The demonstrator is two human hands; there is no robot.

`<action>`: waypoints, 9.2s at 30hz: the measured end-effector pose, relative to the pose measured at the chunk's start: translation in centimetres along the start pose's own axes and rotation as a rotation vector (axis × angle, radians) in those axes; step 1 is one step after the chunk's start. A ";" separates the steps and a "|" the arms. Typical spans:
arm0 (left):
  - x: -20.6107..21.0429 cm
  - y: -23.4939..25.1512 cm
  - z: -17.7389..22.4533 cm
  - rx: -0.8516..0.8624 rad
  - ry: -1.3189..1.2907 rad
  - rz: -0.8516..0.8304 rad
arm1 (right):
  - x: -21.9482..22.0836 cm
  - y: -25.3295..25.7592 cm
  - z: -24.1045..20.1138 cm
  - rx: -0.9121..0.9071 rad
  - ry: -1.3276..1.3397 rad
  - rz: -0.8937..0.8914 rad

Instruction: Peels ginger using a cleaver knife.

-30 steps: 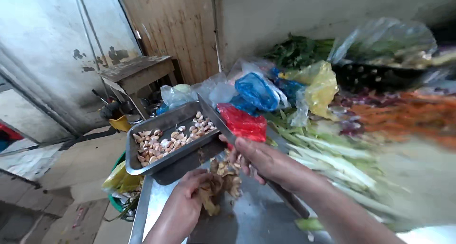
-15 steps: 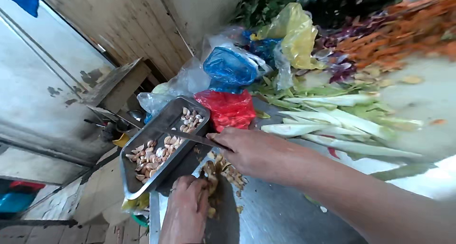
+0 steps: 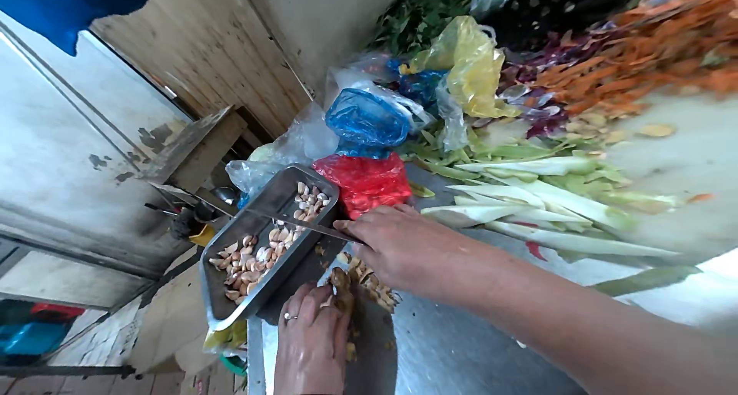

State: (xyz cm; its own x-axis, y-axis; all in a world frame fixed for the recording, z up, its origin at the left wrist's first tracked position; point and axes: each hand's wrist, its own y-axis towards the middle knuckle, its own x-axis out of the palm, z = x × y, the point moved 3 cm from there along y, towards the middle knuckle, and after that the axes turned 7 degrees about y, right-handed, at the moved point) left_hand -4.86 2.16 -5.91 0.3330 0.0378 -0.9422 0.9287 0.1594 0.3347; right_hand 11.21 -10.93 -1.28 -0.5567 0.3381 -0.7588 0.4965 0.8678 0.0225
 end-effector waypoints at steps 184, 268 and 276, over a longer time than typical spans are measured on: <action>-2.5 -0.2 0.4 -0.238 -2.003 -0.308 | 0.0 -2.4 -0.7 -0.056 1.042 -0.470; -3.5 0.4 1.4 -0.462 -1.215 0.072 | -1.0 -1.1 1.1 -0.232 0.585 0.159; -2.1 -0.1 2.1 -0.589 -1.744 0.048 | 2.2 -1.7 -0.8 -0.521 0.090 0.300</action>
State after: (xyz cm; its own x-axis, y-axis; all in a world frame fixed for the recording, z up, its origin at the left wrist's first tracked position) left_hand -5.35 -0.06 -3.90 0.4811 -0.8299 0.2824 0.8717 0.4871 -0.0535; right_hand 8.62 -11.34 -2.40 -0.5083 0.6052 -0.6126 0.2613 0.7863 0.5599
